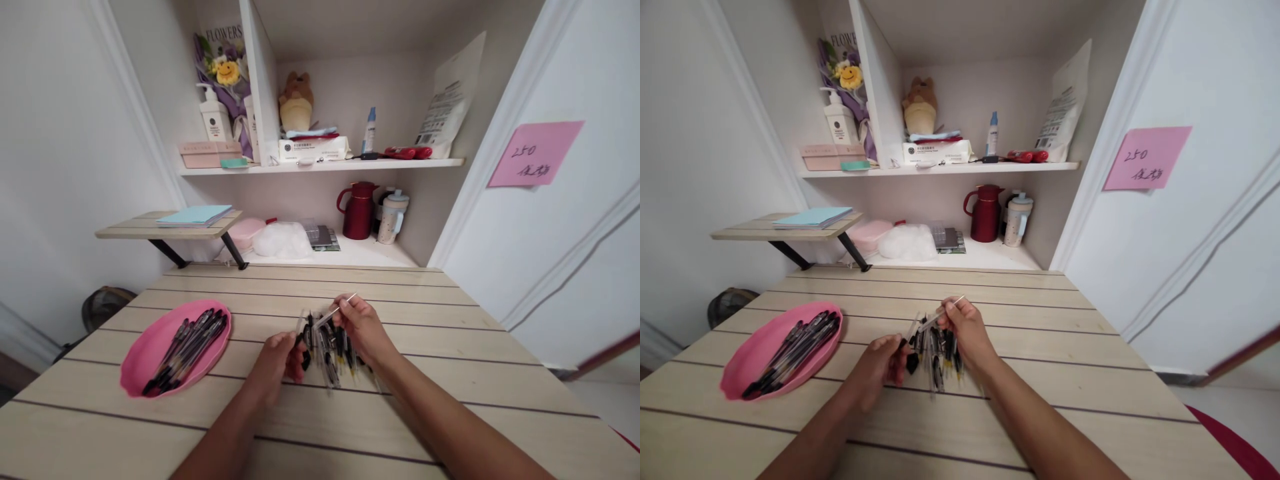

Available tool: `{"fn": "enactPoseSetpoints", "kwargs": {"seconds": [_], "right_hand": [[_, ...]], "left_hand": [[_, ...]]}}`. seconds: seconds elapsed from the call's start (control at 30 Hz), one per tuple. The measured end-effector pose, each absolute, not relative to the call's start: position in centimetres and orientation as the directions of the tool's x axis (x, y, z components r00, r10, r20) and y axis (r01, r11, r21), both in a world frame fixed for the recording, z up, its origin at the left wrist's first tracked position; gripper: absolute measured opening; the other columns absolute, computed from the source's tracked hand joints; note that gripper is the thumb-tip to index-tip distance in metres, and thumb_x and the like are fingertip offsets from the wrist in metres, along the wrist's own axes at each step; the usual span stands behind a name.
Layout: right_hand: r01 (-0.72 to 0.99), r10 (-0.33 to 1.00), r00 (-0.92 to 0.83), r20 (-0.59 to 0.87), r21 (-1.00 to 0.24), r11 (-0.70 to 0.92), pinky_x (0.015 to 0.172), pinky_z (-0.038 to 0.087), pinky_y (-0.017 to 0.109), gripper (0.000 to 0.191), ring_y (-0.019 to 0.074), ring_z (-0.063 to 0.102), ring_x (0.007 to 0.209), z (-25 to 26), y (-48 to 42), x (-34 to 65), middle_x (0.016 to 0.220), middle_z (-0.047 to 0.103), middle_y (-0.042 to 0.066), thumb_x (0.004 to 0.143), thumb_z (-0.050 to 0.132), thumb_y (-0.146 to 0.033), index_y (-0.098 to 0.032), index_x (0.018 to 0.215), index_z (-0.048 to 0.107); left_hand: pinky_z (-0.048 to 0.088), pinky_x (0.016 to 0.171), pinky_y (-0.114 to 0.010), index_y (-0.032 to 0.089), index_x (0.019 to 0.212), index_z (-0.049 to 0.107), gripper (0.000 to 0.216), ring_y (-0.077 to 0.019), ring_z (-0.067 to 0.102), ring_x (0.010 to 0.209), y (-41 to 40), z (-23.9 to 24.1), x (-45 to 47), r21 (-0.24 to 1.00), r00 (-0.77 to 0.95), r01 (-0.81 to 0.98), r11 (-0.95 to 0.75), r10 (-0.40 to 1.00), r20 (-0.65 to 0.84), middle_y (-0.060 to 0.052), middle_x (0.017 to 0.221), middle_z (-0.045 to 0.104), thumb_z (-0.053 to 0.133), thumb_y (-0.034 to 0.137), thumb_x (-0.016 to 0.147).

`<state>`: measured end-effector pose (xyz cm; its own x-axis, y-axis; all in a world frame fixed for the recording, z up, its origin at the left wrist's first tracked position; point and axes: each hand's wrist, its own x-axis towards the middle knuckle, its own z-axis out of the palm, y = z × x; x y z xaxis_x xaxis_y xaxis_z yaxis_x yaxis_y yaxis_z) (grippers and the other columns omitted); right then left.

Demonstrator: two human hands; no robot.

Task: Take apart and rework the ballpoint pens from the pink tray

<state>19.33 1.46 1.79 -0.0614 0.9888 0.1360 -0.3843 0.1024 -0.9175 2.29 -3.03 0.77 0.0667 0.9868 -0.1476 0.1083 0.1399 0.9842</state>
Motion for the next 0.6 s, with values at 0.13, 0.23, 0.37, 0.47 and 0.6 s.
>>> {"fn": "enactPoseSetpoints", "kwargs": {"seconds": [0.13,0.23,0.37,0.47,0.6], "right_hand": [[-0.092,0.997,-0.014,0.072,-0.993,0.071,0.037,0.029,0.021,0.029,0.0083,0.042,0.035,0.7,2.1,19.6,0.045,0.049,-0.005,0.063,0.062,-0.038,-0.017,0.082,0.055],[0.178,0.994,-0.051,0.091,-0.979,0.099,0.037,0.029,0.022,0.028,0.0094,0.043,0.033,-0.1,1.9,19.3,0.043,0.05,-0.006,0.062,0.063,-0.034,-0.018,0.085,0.057],[0.413,0.99,-0.068,0.124,-0.9,0.141,0.044,0.032,0.023,0.032,0.0118,0.049,0.042,-0.5,1.4,18.6,0.049,0.056,-0.002,0.06,0.065,-0.029,-0.017,0.09,0.058],[0.493,0.986,-0.074,0.147,-0.854,0.164,0.048,0.033,0.024,0.032,0.0129,0.05,0.048,-0.3,1.2,18.5,0.054,0.058,0.0,0.062,0.062,-0.027,-0.017,0.093,0.058],[0.488,0.979,-0.087,0.183,-0.849,0.202,0.051,0.033,0.025,0.022,0.0133,0.05,0.05,0.1,1.1,18.9,0.058,0.059,0.001,0.068,0.054,-0.024,-0.019,0.089,0.06]], "left_hand": [[0.032,0.045,-0.02,0.017,0.061,0.056,0.013,-0.0107,0.047,0.045,-2.8,0.5,2.0,0.883,0.051,0.468,-0.013,0.999,-0.012,0.002,0.052,0.054,0.055,0.03,0.063],[0.031,0.053,-0.021,0.019,0.062,0.058,0.005,-0.0128,0.051,0.056,-3.1,0.0,2.1,0.747,0.131,0.649,-0.144,0.988,0.077,0.002,0.058,0.058,0.057,0.017,0.058],[0.029,0.054,-0.021,0.02,0.066,0.06,0.012,-0.0133,0.051,0.057,-3.6,-0.6,2.4,0.677,0.192,0.712,-0.188,0.979,0.07,0.001,0.06,0.059,0.055,0.014,0.058],[0.031,0.055,-0.022,0.02,0.071,0.062,0.016,-0.014,0.052,0.058,-3.5,-0.4,2.5,0.7,0.18,0.692,-0.178,0.981,0.072,0.001,0.061,0.06,0.055,0.013,0.058],[0.037,0.062,-0.023,0.019,0.075,0.062,0.016,-0.0149,0.055,0.066,-2.7,1.3,1.0,0.731,0.056,0.67,-0.131,0.99,0.127,-0.001,0.068,0.063,0.054,0.016,0.061]]}}
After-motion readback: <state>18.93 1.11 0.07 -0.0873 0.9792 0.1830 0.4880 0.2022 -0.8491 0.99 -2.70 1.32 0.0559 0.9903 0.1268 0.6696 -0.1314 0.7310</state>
